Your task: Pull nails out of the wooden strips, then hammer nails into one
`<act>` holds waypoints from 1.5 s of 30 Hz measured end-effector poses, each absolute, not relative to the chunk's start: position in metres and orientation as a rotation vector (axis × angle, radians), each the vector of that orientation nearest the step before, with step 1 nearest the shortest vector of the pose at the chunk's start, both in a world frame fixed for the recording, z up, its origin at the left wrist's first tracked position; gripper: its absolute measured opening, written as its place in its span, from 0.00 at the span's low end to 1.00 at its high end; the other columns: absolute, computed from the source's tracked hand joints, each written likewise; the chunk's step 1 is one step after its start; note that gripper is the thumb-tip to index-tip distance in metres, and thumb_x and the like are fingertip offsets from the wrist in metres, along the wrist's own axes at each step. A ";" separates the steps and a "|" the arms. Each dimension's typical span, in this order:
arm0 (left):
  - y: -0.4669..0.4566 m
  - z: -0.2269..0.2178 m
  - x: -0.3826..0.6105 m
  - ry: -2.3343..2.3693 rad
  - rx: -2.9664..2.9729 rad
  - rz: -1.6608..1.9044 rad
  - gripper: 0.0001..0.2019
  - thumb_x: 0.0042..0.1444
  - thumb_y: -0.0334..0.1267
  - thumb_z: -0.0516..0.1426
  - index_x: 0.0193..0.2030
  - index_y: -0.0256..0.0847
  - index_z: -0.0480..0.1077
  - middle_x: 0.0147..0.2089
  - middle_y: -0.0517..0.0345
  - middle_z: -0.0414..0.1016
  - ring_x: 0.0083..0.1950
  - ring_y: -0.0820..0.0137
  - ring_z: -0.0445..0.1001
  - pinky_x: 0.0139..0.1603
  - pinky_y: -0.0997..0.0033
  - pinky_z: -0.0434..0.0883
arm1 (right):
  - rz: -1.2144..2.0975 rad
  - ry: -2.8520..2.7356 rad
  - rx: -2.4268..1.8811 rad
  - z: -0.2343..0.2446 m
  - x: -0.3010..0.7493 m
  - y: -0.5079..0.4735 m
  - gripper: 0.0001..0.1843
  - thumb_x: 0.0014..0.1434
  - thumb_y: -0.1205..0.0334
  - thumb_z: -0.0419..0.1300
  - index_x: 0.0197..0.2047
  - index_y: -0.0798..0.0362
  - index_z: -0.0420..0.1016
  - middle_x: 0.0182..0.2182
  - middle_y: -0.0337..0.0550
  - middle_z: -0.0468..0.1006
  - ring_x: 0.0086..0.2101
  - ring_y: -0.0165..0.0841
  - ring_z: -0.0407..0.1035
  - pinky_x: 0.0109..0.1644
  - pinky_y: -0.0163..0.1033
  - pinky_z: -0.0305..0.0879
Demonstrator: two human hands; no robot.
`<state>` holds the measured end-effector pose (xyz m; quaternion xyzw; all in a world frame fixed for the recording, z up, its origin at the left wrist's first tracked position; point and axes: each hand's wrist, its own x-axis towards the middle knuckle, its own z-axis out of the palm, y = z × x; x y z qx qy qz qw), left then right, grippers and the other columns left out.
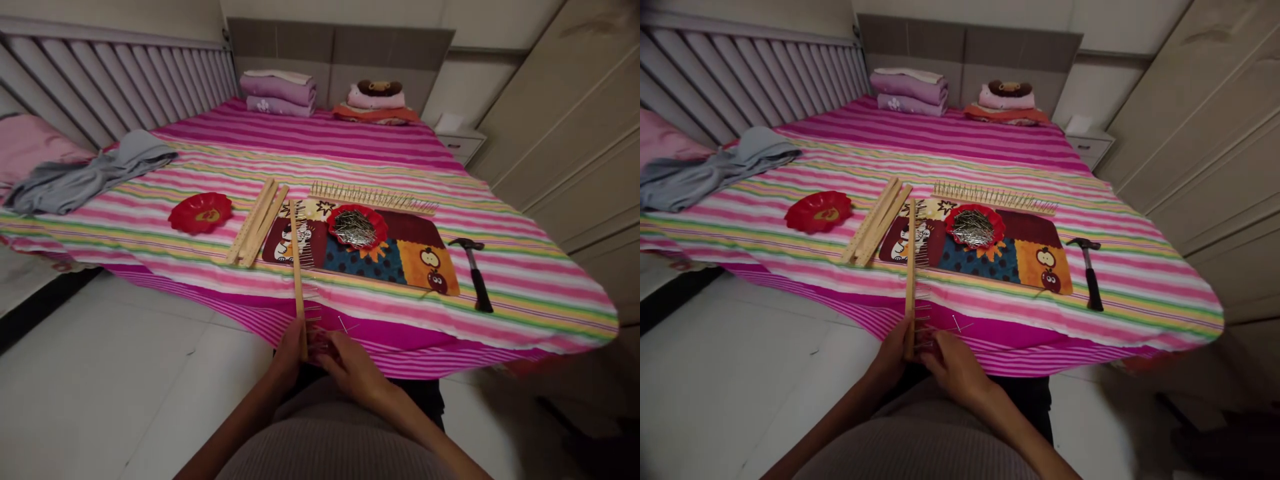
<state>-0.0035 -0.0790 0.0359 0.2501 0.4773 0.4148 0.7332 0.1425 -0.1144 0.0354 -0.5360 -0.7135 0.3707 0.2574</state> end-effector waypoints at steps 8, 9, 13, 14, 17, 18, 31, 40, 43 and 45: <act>-0.088 0.028 -0.011 1.183 0.591 0.862 0.24 0.54 0.62 0.53 0.24 0.41 0.61 0.18 0.67 0.60 0.18 0.78 0.56 0.16 0.77 0.53 | 0.780 -2.659 -1.352 0.039 0.126 -0.094 0.13 0.67 0.64 0.49 0.41 0.56 0.75 0.37 0.48 0.79 0.36 0.37 0.72 0.35 0.38 0.61; -0.089 0.028 -0.011 1.179 0.558 0.821 0.25 0.54 0.63 0.52 0.25 0.41 0.61 0.18 0.67 0.60 0.17 0.78 0.55 0.16 0.77 0.52 | 0.794 -2.689 -1.342 0.040 0.125 -0.094 0.13 0.66 0.66 0.49 0.41 0.56 0.75 0.37 0.48 0.80 0.35 0.36 0.72 0.34 0.38 0.60; -0.092 0.024 -0.012 1.163 0.448 0.763 0.24 0.52 0.64 0.53 0.27 0.42 0.63 0.17 0.68 0.58 0.16 0.78 0.53 0.15 0.78 0.48 | 0.848 -2.787 -1.275 0.049 0.136 -0.098 0.13 0.65 0.69 0.49 0.40 0.55 0.74 0.36 0.46 0.80 0.33 0.35 0.72 0.31 0.37 0.57; -0.093 0.022 -0.013 1.179 0.425 0.761 0.24 0.51 0.64 0.54 0.26 0.42 0.61 0.16 0.69 0.56 0.15 0.79 0.51 0.15 0.79 0.46 | 0.855 -2.800 -1.273 0.051 0.143 -0.098 0.12 0.65 0.70 0.49 0.39 0.55 0.74 0.35 0.46 0.79 0.32 0.35 0.71 0.30 0.37 0.56; -0.091 0.016 -0.017 1.239 0.306 0.712 0.27 0.46 0.66 0.57 0.24 0.43 0.55 0.15 0.72 0.50 0.14 0.81 0.46 0.14 0.81 0.41 | 0.823 -2.768 -1.381 0.053 0.169 -0.095 0.11 0.65 0.70 0.49 0.36 0.54 0.72 0.32 0.45 0.77 0.29 0.34 0.69 0.30 0.36 0.55; -0.091 0.015 -0.018 1.232 0.262 0.692 0.28 0.45 0.67 0.57 0.24 0.43 0.54 0.15 0.73 0.49 0.14 0.82 0.46 0.14 0.81 0.41 | 0.798 -2.729 -1.446 0.053 0.177 -0.092 0.11 0.65 0.69 0.48 0.36 0.54 0.71 0.32 0.45 0.76 0.29 0.33 0.68 0.30 0.36 0.55; -0.089 -0.001 -0.013 1.067 0.255 0.666 0.30 0.48 0.69 0.52 0.29 0.39 0.66 0.16 0.65 0.62 0.14 0.79 0.55 0.13 0.78 0.48 | 0.944 -2.651 -1.383 0.044 0.134 -0.081 0.12 0.68 0.59 0.50 0.45 0.56 0.72 0.39 0.48 0.78 0.39 0.38 0.71 0.39 0.40 0.63; -0.086 -0.007 -0.014 1.127 0.129 0.698 0.28 0.49 0.67 0.54 0.24 0.41 0.63 0.13 0.69 0.54 0.12 0.80 0.51 0.12 0.79 0.48 | 0.790 -2.839 -1.238 0.036 0.151 -0.074 0.12 0.63 0.73 0.48 0.42 0.57 0.73 0.36 0.49 0.78 0.33 0.38 0.71 0.32 0.39 0.59; -0.084 -0.009 -0.013 1.143 0.124 0.659 0.30 0.47 0.70 0.52 0.19 0.42 0.56 0.11 0.70 0.49 0.11 0.81 0.46 0.10 0.79 0.42 | 0.761 -2.825 -1.499 0.043 0.171 -0.067 0.11 0.64 0.72 0.49 0.40 0.57 0.73 0.34 0.49 0.77 0.32 0.37 0.71 0.32 0.38 0.60; -0.083 -0.010 -0.013 1.138 0.141 0.675 0.30 0.47 0.70 0.52 0.20 0.42 0.57 0.12 0.70 0.51 0.11 0.81 0.46 0.10 0.80 0.42 | 0.700 -2.754 -1.679 0.046 0.178 -0.063 0.11 0.65 0.69 0.50 0.46 0.58 0.72 0.39 0.51 0.77 0.36 0.37 0.72 0.35 0.38 0.62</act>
